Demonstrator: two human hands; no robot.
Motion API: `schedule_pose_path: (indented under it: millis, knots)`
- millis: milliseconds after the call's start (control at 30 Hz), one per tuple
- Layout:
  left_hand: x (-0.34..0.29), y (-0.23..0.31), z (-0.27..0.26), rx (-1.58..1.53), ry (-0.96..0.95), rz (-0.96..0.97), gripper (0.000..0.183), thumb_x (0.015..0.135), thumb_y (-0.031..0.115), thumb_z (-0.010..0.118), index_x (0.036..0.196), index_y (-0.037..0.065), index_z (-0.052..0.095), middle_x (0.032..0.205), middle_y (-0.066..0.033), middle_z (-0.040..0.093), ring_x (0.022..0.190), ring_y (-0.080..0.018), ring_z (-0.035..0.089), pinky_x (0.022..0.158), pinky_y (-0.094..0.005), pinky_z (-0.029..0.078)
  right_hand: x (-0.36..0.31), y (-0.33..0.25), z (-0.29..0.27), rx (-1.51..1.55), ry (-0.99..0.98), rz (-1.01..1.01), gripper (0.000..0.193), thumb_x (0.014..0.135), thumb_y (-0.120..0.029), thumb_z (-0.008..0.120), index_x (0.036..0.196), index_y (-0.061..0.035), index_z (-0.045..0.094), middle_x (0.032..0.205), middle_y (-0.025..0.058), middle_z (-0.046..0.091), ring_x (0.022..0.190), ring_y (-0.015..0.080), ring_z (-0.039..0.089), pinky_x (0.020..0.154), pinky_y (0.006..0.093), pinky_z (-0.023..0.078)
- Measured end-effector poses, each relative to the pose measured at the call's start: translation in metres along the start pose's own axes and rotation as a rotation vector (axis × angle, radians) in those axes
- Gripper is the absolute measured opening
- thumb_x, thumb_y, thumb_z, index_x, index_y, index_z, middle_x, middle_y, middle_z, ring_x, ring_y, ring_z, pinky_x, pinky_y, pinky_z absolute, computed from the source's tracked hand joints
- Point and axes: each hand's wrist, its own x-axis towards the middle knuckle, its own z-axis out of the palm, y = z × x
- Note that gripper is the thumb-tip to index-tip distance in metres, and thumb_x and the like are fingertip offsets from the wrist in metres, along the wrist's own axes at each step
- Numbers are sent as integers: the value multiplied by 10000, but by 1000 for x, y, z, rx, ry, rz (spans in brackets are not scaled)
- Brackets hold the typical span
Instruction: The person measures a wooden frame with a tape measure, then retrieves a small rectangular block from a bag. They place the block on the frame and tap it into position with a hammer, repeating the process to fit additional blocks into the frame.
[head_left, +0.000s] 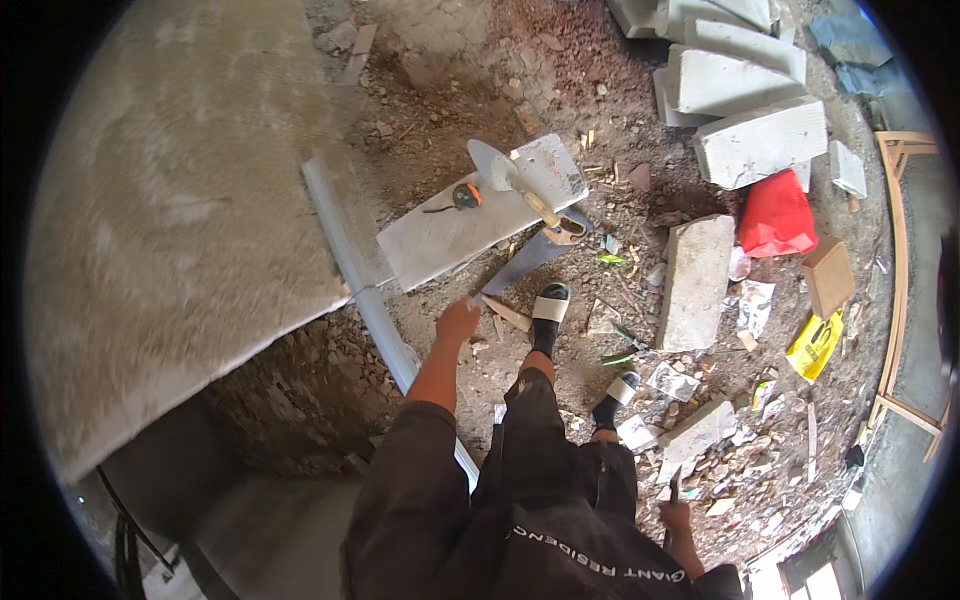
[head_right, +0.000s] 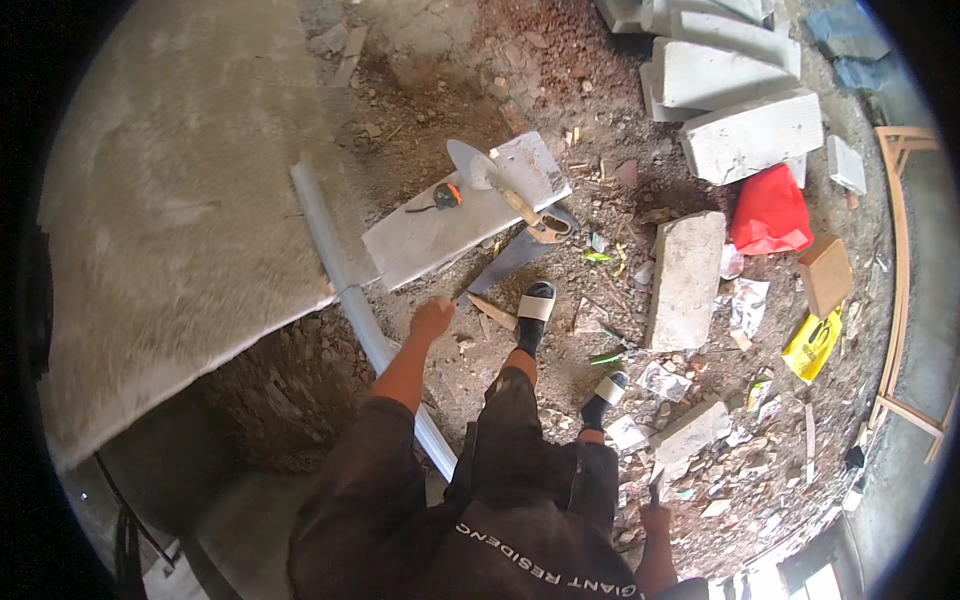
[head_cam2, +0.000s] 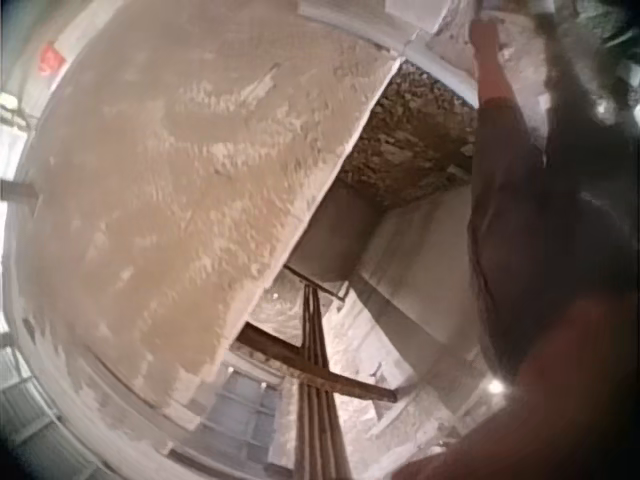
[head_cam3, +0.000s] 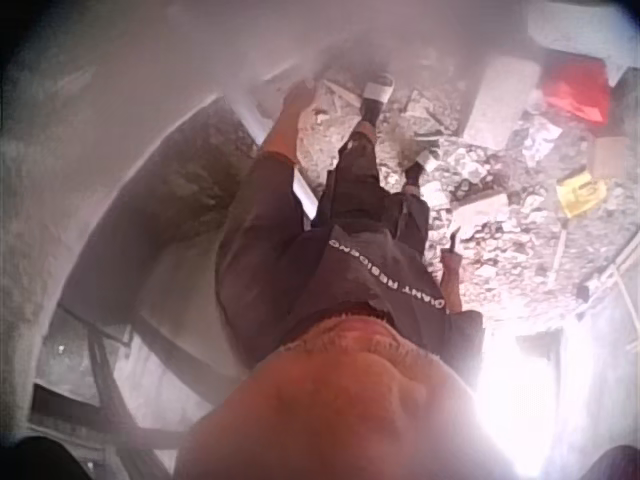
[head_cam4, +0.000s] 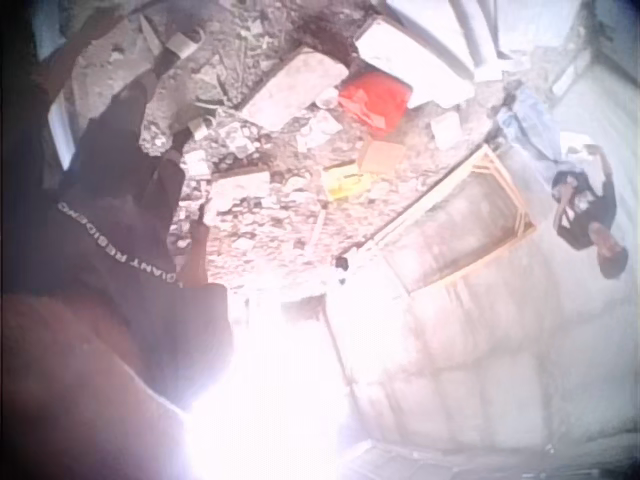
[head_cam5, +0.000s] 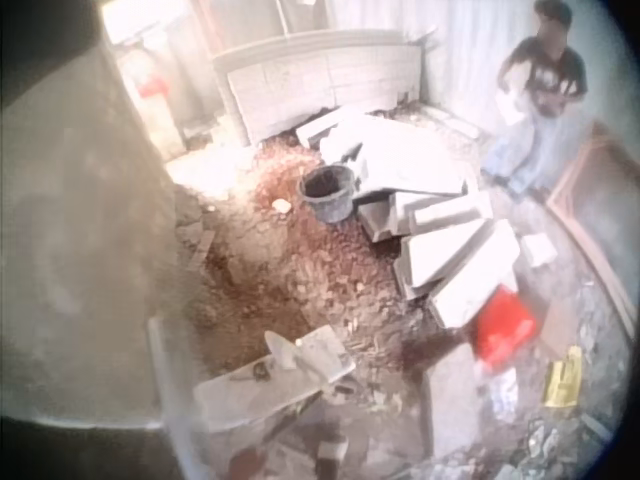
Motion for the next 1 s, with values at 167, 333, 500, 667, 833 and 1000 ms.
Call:
schedule_pose_path:
  millis: [167,333,500,667,833,1000]
  knots:
    - [154,49,-52,79,287,-50,563,850,447,555,1285,97,481,1275,-158,506,1133,-364,509,932,-493,426,-35,-143,5,151,-166,152,215,771,-168,667,838,33,631,653,77,615,521,173,611,452,285,486]
    - [257,35,-48,102,436,-154,870,744,591,636,1410,130,320,1377,-214,375,1275,-368,384,974,-494,404,-13,-225,21,258,-62,-52,255,793,-221,669,932,-7,653,709,74,633,633,146,613,560,298,499]
    - [282,72,-55,42,346,-223,970,704,489,722,1399,26,230,1299,-213,434,1109,-368,539,892,-466,480,-17,-318,1,278,-38,84,293,816,-279,650,945,-16,673,699,122,650,667,197,626,633,369,470]
    - [256,40,-60,42,259,-155,986,657,420,754,1381,-15,244,1273,-251,446,1123,-403,514,918,-472,456,-22,-292,27,443,-26,90,300,805,-266,691,931,5,662,653,36,608,590,96,575,548,273,472]
    - [117,73,2,-91,-126,181,568,698,347,741,1084,10,498,967,-183,575,903,-312,586,816,-434,468,-64,-225,61,535,7,229,374,780,-387,665,916,-38,674,735,131,650,733,246,638,658,381,485]
    - [-47,67,26,-122,-537,55,591,699,285,767,1097,-2,437,884,-87,543,718,-177,572,662,-328,488,-100,-132,94,452,-68,224,438,771,-477,617,927,-72,676,879,202,663,870,368,638,756,443,486]
